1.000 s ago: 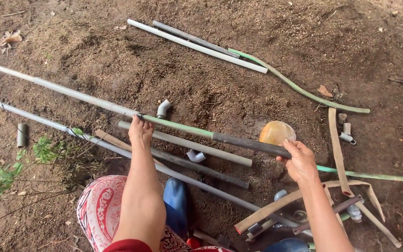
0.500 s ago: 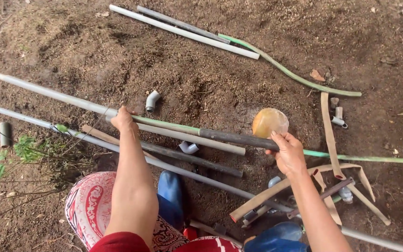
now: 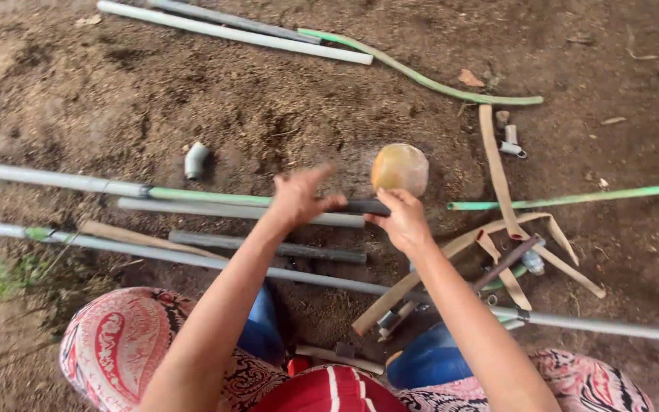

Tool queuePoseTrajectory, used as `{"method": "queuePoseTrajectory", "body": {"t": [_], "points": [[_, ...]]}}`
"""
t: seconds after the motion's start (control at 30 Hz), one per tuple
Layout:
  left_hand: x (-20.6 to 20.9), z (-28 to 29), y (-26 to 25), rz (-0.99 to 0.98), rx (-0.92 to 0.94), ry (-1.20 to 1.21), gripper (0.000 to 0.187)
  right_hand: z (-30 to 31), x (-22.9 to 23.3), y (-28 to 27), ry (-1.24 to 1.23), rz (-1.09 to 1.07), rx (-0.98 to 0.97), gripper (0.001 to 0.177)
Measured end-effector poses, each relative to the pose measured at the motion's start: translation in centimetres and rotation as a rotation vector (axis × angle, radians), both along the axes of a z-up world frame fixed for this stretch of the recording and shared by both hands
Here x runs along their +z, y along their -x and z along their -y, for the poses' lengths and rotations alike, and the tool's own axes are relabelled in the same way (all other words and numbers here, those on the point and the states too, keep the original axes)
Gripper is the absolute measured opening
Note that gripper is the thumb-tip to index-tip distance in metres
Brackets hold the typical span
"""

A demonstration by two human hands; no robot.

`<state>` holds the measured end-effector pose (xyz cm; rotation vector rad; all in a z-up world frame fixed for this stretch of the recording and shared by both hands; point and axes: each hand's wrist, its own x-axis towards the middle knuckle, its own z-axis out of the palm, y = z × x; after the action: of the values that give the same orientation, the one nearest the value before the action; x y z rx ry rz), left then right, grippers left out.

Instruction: The person assembles a pipe structure on the ground by connecting various pipe segments and fittings. They use a coconut shell as a temporary support and secure the joints with black tape.

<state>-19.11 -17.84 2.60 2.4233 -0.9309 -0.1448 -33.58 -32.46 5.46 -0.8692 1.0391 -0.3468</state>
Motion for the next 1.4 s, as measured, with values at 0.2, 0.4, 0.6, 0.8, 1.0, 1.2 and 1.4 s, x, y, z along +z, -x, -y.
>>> {"method": "queuePoseTrajectory", "body": {"t": [0.2, 0.4, 0.6, 0.8, 1.0, 1.2, 1.4], "points": [[1.9, 2.4, 0.2, -0.255, -0.629, -0.217, 0.05, 4.4, 1.5, 2.9, -0.026, 0.153, 0.152, 0.058], [11.2, 3.7, 0.4, -0.451, -0.591, -0.354, 0.049, 16.2, 3.7, 13.8, 0.541, -0.03, -0.012, 0.034], [5.8, 6.6, -1.0, -0.334, -0.561, -0.679, 0.04, 18.0, -0.4, 23.7, 0.401, -0.364, -0.499, 0.013], [5.4, 7.5, -2.1, -0.3, -0.55, -0.803, 0.049, 11.1, -10.9, 19.9, 0.411, -0.719, 0.015, 0.01], [10.4, 6.7, -0.7, -0.326, -0.526, -0.78, 0.043, 3.6, -11.8, 14.3, 0.743, -0.808, 0.581, 0.058], [13.0, 6.3, 0.5, -0.339, -0.497, -0.802, 0.039, 8.8, -12.0, 13.3, 0.741, -0.83, 0.43, 0.039], [11.4, 6.8, 0.3, -0.424, -0.471, -0.792, 0.041, 16.9, -14.3, 16.6, 1.011, -0.807, -0.249, 0.011]]}}
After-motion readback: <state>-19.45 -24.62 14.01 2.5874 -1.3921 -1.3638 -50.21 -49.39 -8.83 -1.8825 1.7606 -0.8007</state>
